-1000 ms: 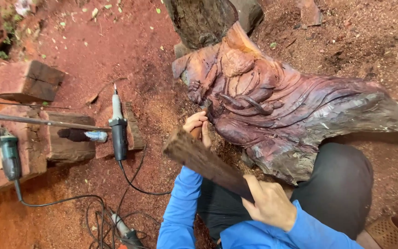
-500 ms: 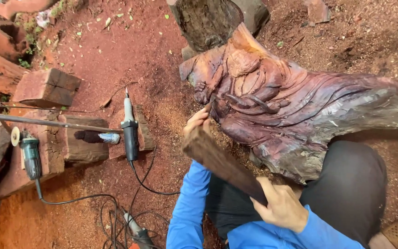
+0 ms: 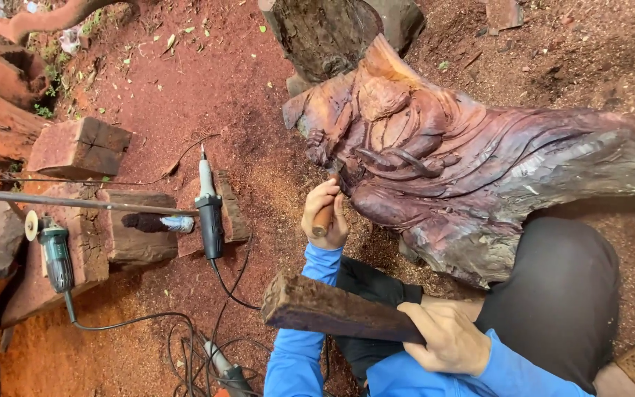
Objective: Carving intricate details into a large piece of wood using a mallet and chisel.
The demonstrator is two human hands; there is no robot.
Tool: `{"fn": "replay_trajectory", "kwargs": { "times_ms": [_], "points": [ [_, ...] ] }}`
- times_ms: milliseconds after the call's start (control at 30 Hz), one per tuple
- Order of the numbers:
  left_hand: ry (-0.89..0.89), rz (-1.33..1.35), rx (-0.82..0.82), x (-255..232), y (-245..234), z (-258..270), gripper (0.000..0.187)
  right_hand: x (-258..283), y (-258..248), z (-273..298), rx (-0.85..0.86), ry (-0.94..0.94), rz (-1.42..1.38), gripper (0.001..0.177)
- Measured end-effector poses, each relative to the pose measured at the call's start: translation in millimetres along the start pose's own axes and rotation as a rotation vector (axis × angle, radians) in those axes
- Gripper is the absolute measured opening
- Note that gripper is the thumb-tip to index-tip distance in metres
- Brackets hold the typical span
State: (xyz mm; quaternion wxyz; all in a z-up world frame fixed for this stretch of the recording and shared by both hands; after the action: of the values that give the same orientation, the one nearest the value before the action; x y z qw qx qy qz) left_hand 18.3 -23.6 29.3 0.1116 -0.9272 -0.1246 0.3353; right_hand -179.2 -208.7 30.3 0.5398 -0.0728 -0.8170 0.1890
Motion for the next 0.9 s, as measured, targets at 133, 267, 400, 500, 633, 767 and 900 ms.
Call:
{"fn": "replay_trajectory", "kwargs": {
  "times_ms": [133,267,400,500,633,767,900],
  "points": [
    [0.062,-0.096,0.041,3.3,2.2,1.0,0.022,-3.6,-4.1,-8.6,-0.082,-0.085,0.050,0.053],
    [0.018,-0.037,0.030,8.0,1.9,-10.9,0.020,-20.1,-0.7,-22.8,-0.125,-0.102,0.178,0.054],
    [-0.050,0.016,0.013,27.9,9.8,-6.2,0.019,-43.3,10.0,-27.8,-0.063,0.158,0.210,0.056],
    [-0.032,-0.031,0.070,22.1,12.6,-11.7,0.021,-29.2,-1.8,-29.8,-0.178,0.056,0.125,0.049],
    [-0.008,-0.069,0.061,13.1,14.6,-18.7,0.020,-34.9,-2.6,-32.2,-0.152,0.138,0.154,0.046],
    [-0.069,-0.031,0.079,9.9,13.5,-24.0,0.022,-33.4,-6.5,-23.8,-0.126,0.189,0.087,0.046],
    [-0.127,-0.005,0.093,7.7,15.8,-26.0,0.025,-27.7,-9.0,-17.9,-0.128,0.134,0.063,0.049]
  ]
}}
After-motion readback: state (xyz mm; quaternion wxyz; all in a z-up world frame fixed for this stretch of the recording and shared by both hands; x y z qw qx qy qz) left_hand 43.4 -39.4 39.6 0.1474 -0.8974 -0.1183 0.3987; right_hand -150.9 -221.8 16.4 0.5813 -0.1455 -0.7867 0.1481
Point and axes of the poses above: each hand's wrist, its own z-axis away from the middle knuckle, its own y-axis out of the palm, x = y × z, the point moved 4 cm from there along -z, towards the middle knuckle, and after that the axes turned 3 degrees about z, right-handed, at the moved point
